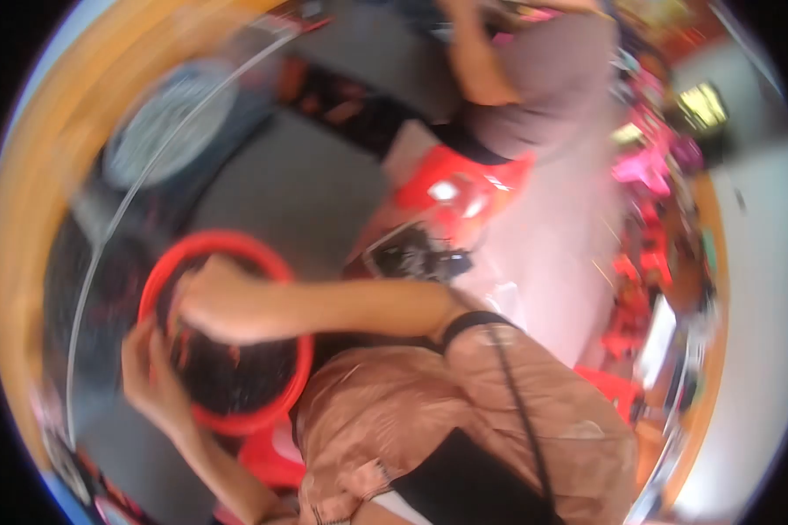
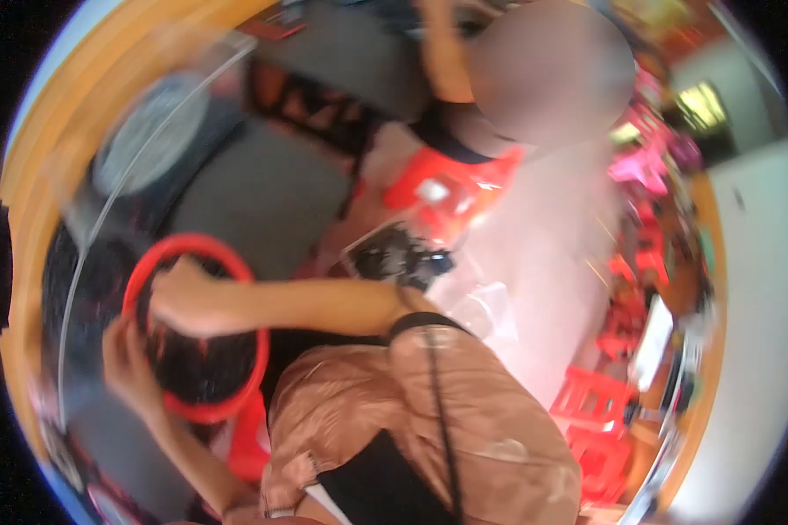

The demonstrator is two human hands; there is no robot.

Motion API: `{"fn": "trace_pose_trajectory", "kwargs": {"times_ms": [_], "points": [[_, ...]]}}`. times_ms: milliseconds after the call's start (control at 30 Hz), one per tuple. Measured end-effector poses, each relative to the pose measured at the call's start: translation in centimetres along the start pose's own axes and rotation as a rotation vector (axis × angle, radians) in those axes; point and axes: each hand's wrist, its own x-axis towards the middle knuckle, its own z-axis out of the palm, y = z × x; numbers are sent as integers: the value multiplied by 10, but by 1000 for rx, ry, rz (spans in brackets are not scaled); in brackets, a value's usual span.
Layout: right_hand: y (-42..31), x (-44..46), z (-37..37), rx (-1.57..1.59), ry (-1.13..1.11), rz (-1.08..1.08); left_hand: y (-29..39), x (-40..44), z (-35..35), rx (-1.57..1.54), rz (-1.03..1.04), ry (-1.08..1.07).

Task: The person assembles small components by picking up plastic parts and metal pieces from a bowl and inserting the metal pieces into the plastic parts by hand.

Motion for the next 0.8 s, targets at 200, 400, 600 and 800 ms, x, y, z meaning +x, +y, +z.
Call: {"fn": "trace_pose_trajectory", "kwargs": {"times_ms": [200,400,600,800], "points": [[-7,-3,-9,521,295,108,-7,-9,-1,-129,-72,-133],[-16,-11,-17,823,368,192,6,-16,10,-117,-9,-92],[-19,-17,-21,775,372,208,0,-15,8,-84,24,-163],[-22,-15,-25,774,312,210,-5,-15,3,-99,19,-163]]}}
